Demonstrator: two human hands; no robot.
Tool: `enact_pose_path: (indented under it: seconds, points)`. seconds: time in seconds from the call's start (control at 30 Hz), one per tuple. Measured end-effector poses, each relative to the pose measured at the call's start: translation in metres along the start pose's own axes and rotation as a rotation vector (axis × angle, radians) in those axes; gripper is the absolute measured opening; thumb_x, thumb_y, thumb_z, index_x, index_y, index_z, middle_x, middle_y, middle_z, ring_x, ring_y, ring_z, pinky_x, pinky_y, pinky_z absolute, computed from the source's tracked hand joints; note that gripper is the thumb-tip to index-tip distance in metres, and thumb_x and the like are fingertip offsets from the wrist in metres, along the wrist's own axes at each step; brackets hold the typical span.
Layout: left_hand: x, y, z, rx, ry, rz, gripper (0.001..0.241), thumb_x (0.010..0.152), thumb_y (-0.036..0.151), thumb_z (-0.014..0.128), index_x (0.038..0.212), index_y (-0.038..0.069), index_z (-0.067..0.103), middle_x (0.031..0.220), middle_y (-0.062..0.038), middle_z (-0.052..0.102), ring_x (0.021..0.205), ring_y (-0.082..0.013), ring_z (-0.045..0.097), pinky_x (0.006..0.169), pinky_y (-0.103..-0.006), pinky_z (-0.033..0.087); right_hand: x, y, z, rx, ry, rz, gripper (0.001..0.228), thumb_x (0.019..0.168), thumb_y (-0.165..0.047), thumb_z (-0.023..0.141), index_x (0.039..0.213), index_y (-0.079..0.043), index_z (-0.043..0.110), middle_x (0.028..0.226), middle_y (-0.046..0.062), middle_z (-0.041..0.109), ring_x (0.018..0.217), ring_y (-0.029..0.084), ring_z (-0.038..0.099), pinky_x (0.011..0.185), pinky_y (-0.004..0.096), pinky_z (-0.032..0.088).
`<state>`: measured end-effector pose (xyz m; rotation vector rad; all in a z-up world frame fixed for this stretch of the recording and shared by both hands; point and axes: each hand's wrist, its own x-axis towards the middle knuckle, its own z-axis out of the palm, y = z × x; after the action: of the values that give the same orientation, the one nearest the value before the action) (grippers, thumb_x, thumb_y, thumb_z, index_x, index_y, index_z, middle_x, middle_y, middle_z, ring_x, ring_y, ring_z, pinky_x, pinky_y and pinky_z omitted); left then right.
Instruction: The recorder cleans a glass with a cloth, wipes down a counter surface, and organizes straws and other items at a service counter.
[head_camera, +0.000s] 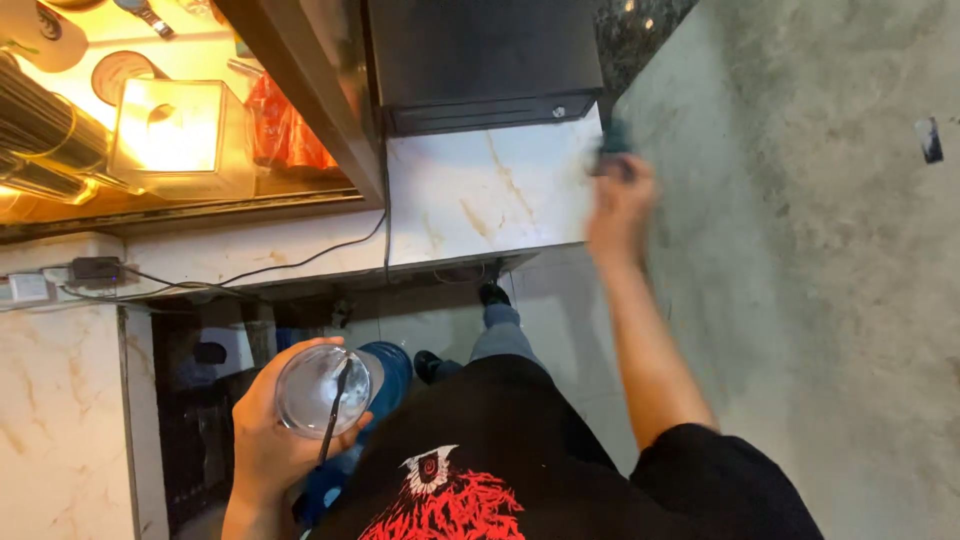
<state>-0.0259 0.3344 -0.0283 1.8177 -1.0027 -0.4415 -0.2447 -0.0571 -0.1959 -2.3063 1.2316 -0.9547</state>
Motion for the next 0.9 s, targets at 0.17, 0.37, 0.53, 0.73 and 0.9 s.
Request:
enact_pose_path:
  seconds: [0.17,0.37,0.53,0.73,0.9]
  points:
    - [0.019,0.006,0.015,-0.033,-0.078,0.026,0.076,0.059,0.016,0.094,0.127,-0.001,0.062,0.120,-0.011,0.073,0.109,-0.0179,0.071,0.098,-0.0328,0.057,-0.030,-0.104,0.077,0.051,-0.397,-0.306,0.048,0.094,-0.022,0.055,0.140,-0.009,0.057,0.148,0.017,0.052,0.137,0.037,0.044,0.114,0.050,0.036]
    - [0.035,0.007,0.031,-0.030,-0.120,0.016,0.079,0.058,0.017,0.094,0.127,-0.001,0.061,0.123,-0.012,0.072,0.112,-0.0192,0.070,0.100,-0.0344,0.057,0.006,-0.080,0.088,-0.180,-0.514,-0.318,0.061,0.101,-0.043,0.057,0.157,-0.022,0.041,0.167,0.007,0.028,0.154,0.034,0.024,0.122,0.056,0.023]
    - [0.045,-0.002,0.039,-0.019,-0.140,0.048,0.082,0.059,0.019,0.094,0.130,-0.001,0.059,0.125,-0.013,0.071,0.114,-0.0206,0.070,0.102,-0.0363,0.057,0.007,-0.011,0.040,-0.273,-0.404,-0.194,0.063,0.100,-0.041,0.058,0.157,-0.018,0.042,0.167,0.011,0.029,0.153,0.037,0.025,0.121,0.058,0.025]
    - [0.065,0.001,0.057,-0.014,-0.150,-0.008,0.082,0.057,0.018,0.095,0.129,0.000,0.060,0.125,-0.012,0.071,0.114,-0.0213,0.070,0.101,-0.0368,0.056,0.008,0.013,0.010,-0.312,-0.355,-0.058,0.064,0.103,-0.043,0.056,0.158,-0.015,0.040,0.167,0.013,0.028,0.151,0.042,0.026,0.118,0.057,0.029]
    - [0.090,0.010,0.082,-0.098,-0.106,-0.051,0.083,0.057,0.015,0.094,0.131,0.000,0.061,0.126,-0.012,0.072,0.114,-0.0206,0.070,0.100,-0.0354,0.056,0.045,0.045,0.030,-0.135,-0.359,0.033,0.057,0.105,-0.033,0.051,0.158,-0.013,0.041,0.167,0.016,0.026,0.146,0.044,0.033,0.116,0.053,0.033]
